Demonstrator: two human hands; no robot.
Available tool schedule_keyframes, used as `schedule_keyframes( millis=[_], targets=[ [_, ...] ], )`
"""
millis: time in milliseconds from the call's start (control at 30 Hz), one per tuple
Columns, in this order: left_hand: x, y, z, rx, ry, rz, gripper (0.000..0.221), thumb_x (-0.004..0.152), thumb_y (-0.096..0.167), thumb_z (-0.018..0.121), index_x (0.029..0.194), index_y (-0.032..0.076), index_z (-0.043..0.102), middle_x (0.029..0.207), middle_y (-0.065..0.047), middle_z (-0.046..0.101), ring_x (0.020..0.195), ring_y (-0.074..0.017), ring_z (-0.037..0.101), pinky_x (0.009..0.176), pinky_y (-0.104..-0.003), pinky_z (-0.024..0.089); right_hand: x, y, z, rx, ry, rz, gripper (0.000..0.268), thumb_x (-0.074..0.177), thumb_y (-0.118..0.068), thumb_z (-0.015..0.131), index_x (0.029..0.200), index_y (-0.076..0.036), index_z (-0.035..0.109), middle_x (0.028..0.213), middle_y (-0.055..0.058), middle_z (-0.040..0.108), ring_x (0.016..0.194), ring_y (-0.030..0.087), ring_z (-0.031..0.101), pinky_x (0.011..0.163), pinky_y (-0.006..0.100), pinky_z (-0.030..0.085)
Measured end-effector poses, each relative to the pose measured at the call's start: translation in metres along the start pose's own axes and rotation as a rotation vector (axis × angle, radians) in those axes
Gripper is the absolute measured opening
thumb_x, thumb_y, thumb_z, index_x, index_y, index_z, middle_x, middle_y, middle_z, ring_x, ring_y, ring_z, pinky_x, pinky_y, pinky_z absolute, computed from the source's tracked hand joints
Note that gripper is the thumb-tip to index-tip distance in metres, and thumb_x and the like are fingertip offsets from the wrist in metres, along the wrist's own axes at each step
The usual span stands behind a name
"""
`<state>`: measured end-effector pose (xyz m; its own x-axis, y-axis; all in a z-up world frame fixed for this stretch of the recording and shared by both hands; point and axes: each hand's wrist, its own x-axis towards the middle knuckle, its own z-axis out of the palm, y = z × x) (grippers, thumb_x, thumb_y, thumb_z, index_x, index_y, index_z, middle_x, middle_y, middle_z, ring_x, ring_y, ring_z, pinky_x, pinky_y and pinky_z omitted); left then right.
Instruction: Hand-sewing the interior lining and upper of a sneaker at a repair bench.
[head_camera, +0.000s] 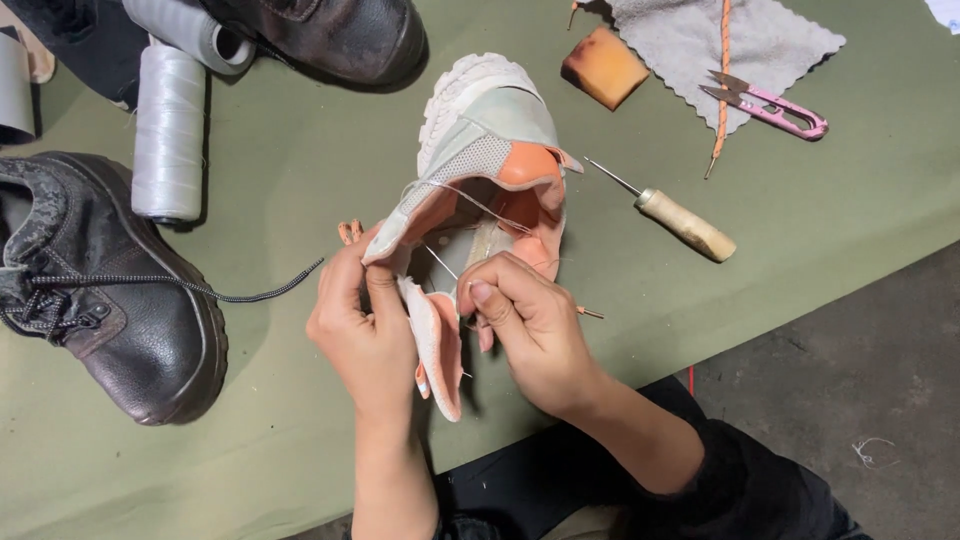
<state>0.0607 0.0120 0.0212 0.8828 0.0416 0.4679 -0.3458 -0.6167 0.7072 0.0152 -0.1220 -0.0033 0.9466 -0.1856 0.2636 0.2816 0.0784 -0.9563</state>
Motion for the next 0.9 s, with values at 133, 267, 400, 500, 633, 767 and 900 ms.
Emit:
schedule_keyframes(
  millis=[133, 267, 400, 500, 633, 767, 900],
  targets=[
    [-0.001, 0.004, -0.002, -0.010, -0.037, -0.129, 0.023, 0.108, 0.020, 0.052, 0.104, 0.012, 0.073, 0.092, -0.004, 0.071, 0.083, -0.0204, 0.064, 0.079, -0.034, 0.051, 0.000, -0.012, 0.003, 0.163, 0.094, 0.087, 0.013, 0.106, -0.017, 0.051, 0.109, -0.005, 0.049, 0.115, 0.017, 0.054, 0.074, 0.021, 0.069, 0.055, 0.030, 0.063],
    [-0.002, 0.012, -0.001, 0.016, -0.037, -0.222, 0.026, 0.107, 0.022, 0.050, 0.102, 0.013, 0.073, 0.105, 0.004, 0.076, 0.094, -0.0141, 0.065, 0.081, -0.028, 0.050, -0.010, -0.053, -0.003, -0.144, 0.178, 0.203, 0.044, 0.093, -0.003, 0.066, 0.132, -0.006, 0.045, 0.134, 0.016, 0.067, 0.082, 0.016, 0.082, 0.060, 0.021, 0.069],
    [-0.006, 0.012, 0.002, -0.014, 0.001, -0.201, 0.022, 0.107, 0.020, 0.053, 0.100, 0.010, 0.071, 0.108, 0.001, 0.076, 0.100, -0.0163, 0.067, 0.089, -0.030, 0.053, -0.022, -0.064, -0.007, -0.491, 0.157, -0.078, 0.022, 0.091, -0.002, 0.072, 0.111, 0.001, 0.062, 0.103, 0.011, 0.078, 0.066, 0.009, 0.078, 0.059, 0.012, 0.061],
    [-0.015, 0.016, 0.003, 0.016, 0.030, -0.086, 0.015, 0.103, 0.006, 0.054, 0.096, 0.008, 0.068, 0.114, -0.007, 0.076, 0.108, -0.0234, 0.068, 0.099, -0.036, 0.051, -0.015, -0.063, -0.007, -0.553, 0.172, -0.195, 0.015, 0.092, 0.003, 0.073, 0.105, 0.000, 0.066, 0.106, 0.016, 0.067, 0.067, 0.010, 0.064, 0.059, 0.018, 0.053],
    [-0.034, 0.019, 0.011, 0.084, 0.100, 0.138, 0.023, 0.097, -0.008, 0.054, 0.104, 0.005, 0.071, 0.117, -0.017, 0.071, 0.106, -0.0332, 0.065, 0.099, -0.042, 0.051, -0.004, -0.045, -0.021, -0.579, 0.250, -0.093, 0.025, 0.095, 0.000, 0.073, 0.118, -0.001, 0.063, 0.119, 0.017, 0.050, 0.081, 0.013, 0.066, 0.073, 0.022, 0.057],
    [-0.049, 0.012, 0.019, 0.194, 0.159, 0.209, 0.027, 0.097, -0.006, 0.056, 0.110, 0.010, 0.073, 0.125, -0.018, 0.069, 0.108, -0.0338, 0.065, 0.096, -0.043, 0.049, -0.003, -0.044, -0.034, -0.823, 0.230, -0.073, 0.003, 0.098, -0.009, 0.075, 0.100, -0.010, 0.075, 0.101, 0.007, 0.053, 0.072, 0.011, 0.055, 0.071, 0.024, 0.051],
    [-0.054, 0.015, 0.020, 0.217, 0.193, 0.243, 0.038, 0.092, -0.014, 0.051, 0.108, 0.011, 0.074, 0.126, -0.019, 0.069, 0.105, -0.0354, 0.067, 0.090, -0.043, 0.049, -0.001, -0.072, -0.063, -0.390, 0.061, 0.262, 0.009, 0.100, -0.012, 0.060, 0.100, -0.005, 0.065, 0.101, 0.006, 0.078, 0.081, 0.009, 0.069, 0.073, 0.020, 0.054]
  ],
)
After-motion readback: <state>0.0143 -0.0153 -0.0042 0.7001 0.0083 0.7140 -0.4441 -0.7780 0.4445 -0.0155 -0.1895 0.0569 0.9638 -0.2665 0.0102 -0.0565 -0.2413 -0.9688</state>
